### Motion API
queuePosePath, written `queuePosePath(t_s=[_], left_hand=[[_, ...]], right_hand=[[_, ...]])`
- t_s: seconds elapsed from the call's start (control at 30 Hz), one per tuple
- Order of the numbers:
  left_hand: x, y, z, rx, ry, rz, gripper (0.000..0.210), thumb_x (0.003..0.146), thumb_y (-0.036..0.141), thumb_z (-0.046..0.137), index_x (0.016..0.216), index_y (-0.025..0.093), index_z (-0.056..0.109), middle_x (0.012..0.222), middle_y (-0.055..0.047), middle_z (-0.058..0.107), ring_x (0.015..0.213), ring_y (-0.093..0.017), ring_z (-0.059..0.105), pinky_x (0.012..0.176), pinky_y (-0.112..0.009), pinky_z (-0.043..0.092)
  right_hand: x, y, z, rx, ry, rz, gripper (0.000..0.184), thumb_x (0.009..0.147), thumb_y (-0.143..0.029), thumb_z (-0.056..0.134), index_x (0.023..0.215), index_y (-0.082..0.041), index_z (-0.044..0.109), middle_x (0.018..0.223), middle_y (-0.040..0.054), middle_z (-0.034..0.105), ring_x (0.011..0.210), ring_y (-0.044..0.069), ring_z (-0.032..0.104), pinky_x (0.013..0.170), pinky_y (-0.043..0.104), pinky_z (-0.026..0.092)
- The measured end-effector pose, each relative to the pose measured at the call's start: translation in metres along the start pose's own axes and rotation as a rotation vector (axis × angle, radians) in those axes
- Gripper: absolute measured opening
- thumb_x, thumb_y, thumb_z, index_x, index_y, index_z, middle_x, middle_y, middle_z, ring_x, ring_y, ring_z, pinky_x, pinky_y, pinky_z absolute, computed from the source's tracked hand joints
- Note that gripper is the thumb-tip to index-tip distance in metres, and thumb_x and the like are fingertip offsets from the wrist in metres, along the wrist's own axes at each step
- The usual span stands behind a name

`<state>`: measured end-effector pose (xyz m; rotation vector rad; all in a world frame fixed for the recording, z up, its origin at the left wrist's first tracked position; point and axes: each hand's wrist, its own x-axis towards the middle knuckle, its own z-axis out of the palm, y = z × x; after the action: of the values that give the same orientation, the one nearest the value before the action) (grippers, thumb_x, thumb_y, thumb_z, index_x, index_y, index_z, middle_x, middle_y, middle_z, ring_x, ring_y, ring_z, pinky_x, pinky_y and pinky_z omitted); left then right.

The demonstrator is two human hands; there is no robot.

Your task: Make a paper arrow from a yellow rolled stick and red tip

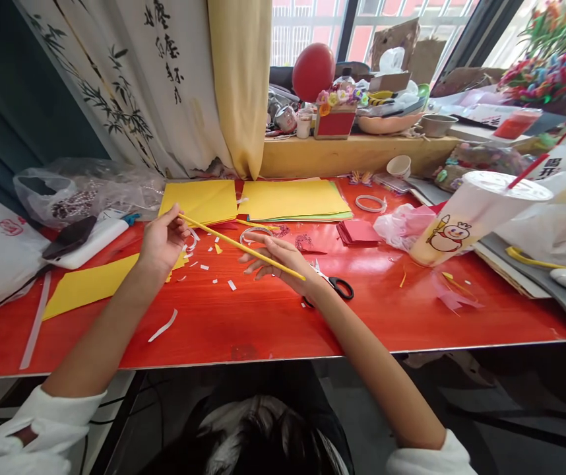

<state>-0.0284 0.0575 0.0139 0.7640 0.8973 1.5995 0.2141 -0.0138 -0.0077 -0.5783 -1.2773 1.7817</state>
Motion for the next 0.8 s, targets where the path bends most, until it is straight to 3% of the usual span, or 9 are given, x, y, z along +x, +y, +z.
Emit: queuePosePath(t_s=[0.4,0.5,0.7,0.8], left_hand=[[-0.002,0.0,0.002,0.007,-0.04,-0.008,0.019,0.069,0.022,0.07,0.064,0.012,0.054,0.048,0.007,0.045,0.04,-0.001,0.04,0.037,-0.015,0.031],[-0.015,-0.005,0.011,0.14,-0.142,-0.032,0.021,0.066,0.025,0.072,0.066,0.011,0.056,0.052,0.005,0.048,0.042,-0.002,0.043,0.037,-0.015,0.033],[-0.055,-0.025,0.032,0.398,-0.437,-0.267,0.025,0.066,0.03,0.071,0.064,0.012,0.055,0.054,0.003,0.052,0.041,-0.002,0.042,0.039,-0.014,0.033],[-0.066,-0.031,0.036,0.433,-0.52,-0.321,0.027,0.066,0.032,0.07,0.06,0.013,0.052,0.05,0.005,0.048,0.039,-0.001,0.039,0.038,-0.016,0.028]], right_hand=[[-0.002,0.001,-0.002,-0.066,-0.007,0.041,0.038,0.09,-0.035,0.045,0.118,-0.011,0.056,0.095,0.0121,0.069,0.073,0.013,0.067,0.062,0.023,0.053],[-0.003,0.002,0.003,-0.117,-0.038,0.081,0.039,0.087,-0.032,0.052,0.12,-0.012,0.054,0.087,0.0103,0.07,0.069,0.013,0.067,0.061,0.024,0.053],[0.001,0.017,0.017,-0.041,-0.219,0.23,0.038,0.088,-0.036,0.049,0.116,-0.011,0.056,0.078,0.0084,0.071,0.061,0.014,0.067,0.062,0.027,0.054],[0.004,0.025,0.02,-0.005,-0.175,0.24,0.036,0.089,-0.039,0.046,0.108,-0.01,0.058,0.071,0.0072,0.07,0.057,0.013,0.066,0.059,0.026,0.054]])
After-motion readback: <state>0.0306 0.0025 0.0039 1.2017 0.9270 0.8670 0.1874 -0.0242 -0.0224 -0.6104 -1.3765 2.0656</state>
